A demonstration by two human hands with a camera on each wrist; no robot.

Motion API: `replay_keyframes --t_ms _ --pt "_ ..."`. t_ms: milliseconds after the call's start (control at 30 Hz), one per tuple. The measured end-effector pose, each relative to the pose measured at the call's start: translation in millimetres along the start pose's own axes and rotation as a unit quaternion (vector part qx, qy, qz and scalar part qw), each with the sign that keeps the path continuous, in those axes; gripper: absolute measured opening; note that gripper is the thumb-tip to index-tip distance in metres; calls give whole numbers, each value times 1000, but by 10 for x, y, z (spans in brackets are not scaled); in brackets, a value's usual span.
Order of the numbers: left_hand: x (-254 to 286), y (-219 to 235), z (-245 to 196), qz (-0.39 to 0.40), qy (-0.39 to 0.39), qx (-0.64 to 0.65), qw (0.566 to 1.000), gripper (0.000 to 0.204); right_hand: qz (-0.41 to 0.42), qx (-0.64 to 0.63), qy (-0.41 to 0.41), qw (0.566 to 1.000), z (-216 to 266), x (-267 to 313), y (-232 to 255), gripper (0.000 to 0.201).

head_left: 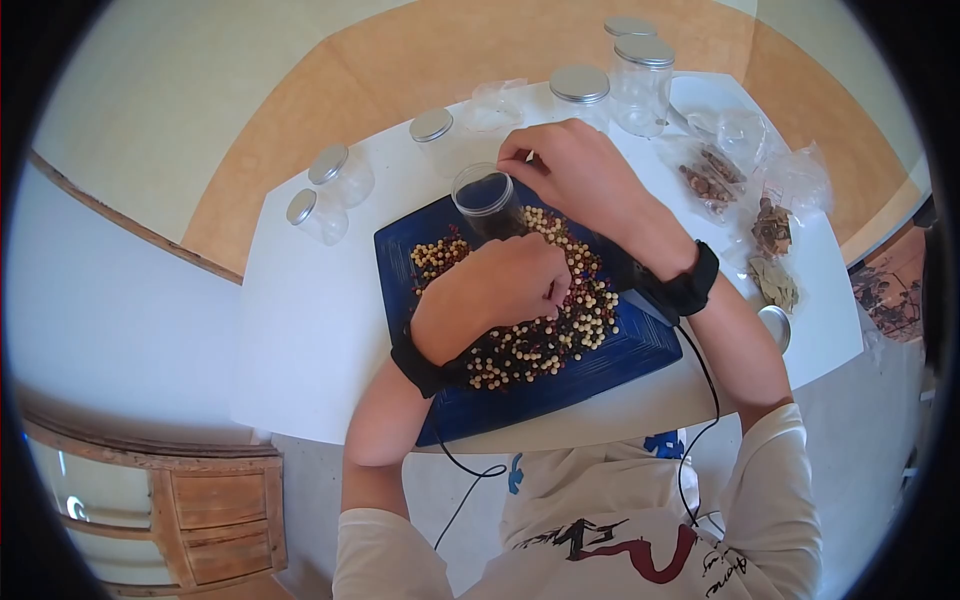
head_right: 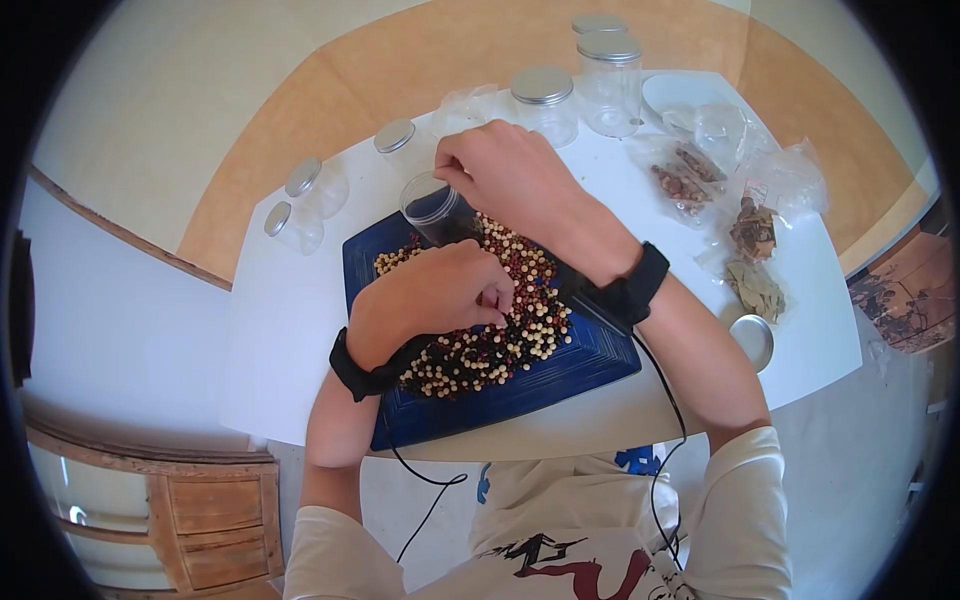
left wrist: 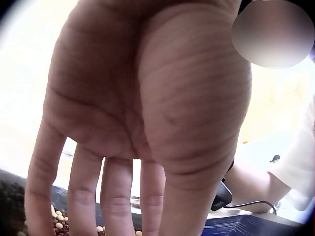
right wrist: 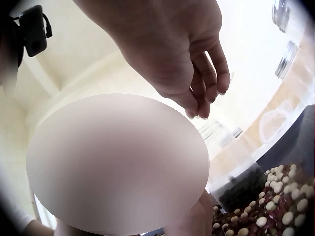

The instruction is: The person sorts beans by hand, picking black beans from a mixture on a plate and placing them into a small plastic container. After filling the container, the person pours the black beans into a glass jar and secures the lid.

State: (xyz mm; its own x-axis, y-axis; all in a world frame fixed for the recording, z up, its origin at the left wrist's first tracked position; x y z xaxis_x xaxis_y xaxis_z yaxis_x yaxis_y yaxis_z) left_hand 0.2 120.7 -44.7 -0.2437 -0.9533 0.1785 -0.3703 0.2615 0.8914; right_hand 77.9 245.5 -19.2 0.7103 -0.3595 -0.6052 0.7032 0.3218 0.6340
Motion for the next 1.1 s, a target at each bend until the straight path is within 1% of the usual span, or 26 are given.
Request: replay_keyframes --t_ms 33,100,133,167,200,233,267,300,333,367,400,433,467,533,567,633,733,833,967,1033,1067,1100 --pt "16 25 -7 -10 0 4 1000 10 0 0 -1 1000 13 -10 49 13" --pt "67 96 -39 -19 -1 9 1000 10 34 5 -14 999 31 -14 160 14" --pt "106 174 -72 -42 -9 -16 999 10 34 5 -16 999 18 -5 212 14" --pt "147 252 -101 -64 -17 -41 997 10 64 14 -27 997 -12 12 248 14" --pt "187 315 -109 -63 -18 -41 997 10 94 24 -39 995 -37 33 282 14" --pt "234 409 -107 -105 -9 -69 992 10 93 24 -40 995 -52 54 338 14" --pt "282 500 -104 -146 0 -97 984 10 164 25 -52 985 -72 86 354 14" --pt "330 583 -82 -181 29 -79 980 12 234 25 -64 970 -81 114 355 14" --pt "357 619 -47 -180 27 -79 980 12 233 25 -65 970 -64 114 377 14" --pt "393 691 -1 -232 44 -83 968 13 348 49 -99 931 -60 154 331 14" --pt "431 764 46 -284 60 -86 953 14 458 72 -130 877 -68 212 291 15" --pt "448 803 98 -305 67 -115 943 16 463 72 -118 876 -107 252 230 13" --pt "449 814 131 -304 67 -115 943 16 462 72 -118 876 -142 280 162 13" --pt "452 835 190 -305 117 -131 936 17 472 83 -88 873 -135 312 68 12" --pt "443 834 214 -306 118 -131 936 17 472 84 -87 873 -106 317 49 12" --pt "420 821 281 -302 142 -148 931 19 492 135 -99 854 -48 344 10 16" --pt "397 827 318 -324 145 -173 918 20 480 134 -112 859 -1 350 16 21" --pt "378 817 371 -341 140 -173 913 21 478 139 -108 860 -19 364 -32 22" --pt "380 819 363 -345 152 -172 910 21 479 156 -117 856 -34 408 -72 22" --pt "420 820 311 -373 113 -175 904 20 462 174 -97 864 -17 412 -63 23" --pt "424 824 284 -372 113 -175 904 20 463 173 -97 864 -14 417 -70 23" --pt "404 813 255 -340 108 -124 926 19 463 173 -102 863 -16 421 -76 22"
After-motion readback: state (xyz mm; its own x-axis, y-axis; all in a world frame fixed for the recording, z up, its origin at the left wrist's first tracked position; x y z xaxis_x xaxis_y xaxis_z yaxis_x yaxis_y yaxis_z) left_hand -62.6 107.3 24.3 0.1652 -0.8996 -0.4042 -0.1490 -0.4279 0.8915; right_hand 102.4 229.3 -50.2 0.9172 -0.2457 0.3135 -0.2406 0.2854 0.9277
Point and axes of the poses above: each hand's wrist, its own x-axis away from the middle knuckle, its own y-axis out of the back of the hand, z = x × y, the point moved 3 cm from there along -x, towards the middle knuckle
